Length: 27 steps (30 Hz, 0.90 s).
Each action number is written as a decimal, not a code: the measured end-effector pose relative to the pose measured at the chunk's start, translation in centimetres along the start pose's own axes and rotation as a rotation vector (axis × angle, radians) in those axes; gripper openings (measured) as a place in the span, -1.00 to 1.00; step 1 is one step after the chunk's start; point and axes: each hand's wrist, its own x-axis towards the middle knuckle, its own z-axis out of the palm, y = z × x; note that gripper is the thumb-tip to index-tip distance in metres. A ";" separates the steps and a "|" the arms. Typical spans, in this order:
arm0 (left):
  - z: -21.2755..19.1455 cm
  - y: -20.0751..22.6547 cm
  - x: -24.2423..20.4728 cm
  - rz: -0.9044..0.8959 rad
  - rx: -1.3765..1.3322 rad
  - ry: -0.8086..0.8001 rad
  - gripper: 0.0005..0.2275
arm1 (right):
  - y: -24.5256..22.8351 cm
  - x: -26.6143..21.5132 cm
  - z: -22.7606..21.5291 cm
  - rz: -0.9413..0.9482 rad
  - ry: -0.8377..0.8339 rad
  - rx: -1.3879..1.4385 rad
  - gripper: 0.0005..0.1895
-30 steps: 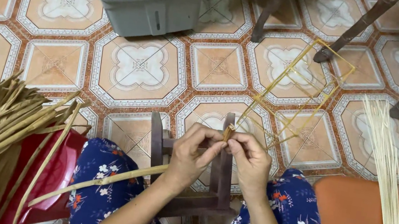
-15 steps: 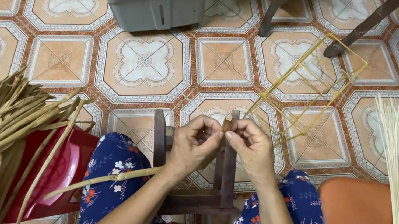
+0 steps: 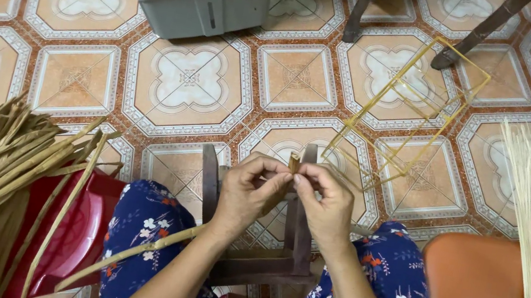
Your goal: Assembling and weaving a bamboo frame for a lantern or basket.
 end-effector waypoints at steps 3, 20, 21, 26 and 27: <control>0.2 0.0 0.1 -0.014 0.064 0.006 -0.93 | 0.0 -0.2 0.6 -0.055 0.028 -0.031 -0.91; 1.4 -0.6 0.4 -0.093 -0.137 -0.089 -0.95 | 2.9 0.6 0.0 0.255 0.064 0.123 -0.87; 1.4 -0.5 0.7 -0.139 -0.255 -0.087 -0.95 | 2.9 0.8 -0.2 0.308 0.047 0.298 -0.88; 2.0 -0.4 0.8 -0.157 -0.166 -0.048 -0.91 | 4.2 0.3 -0.3 0.242 0.012 0.262 -0.90; 2.2 -0.6 0.7 -0.142 -0.107 -0.030 -0.91 | 4.3 0.2 -0.4 0.248 -0.017 0.277 -0.90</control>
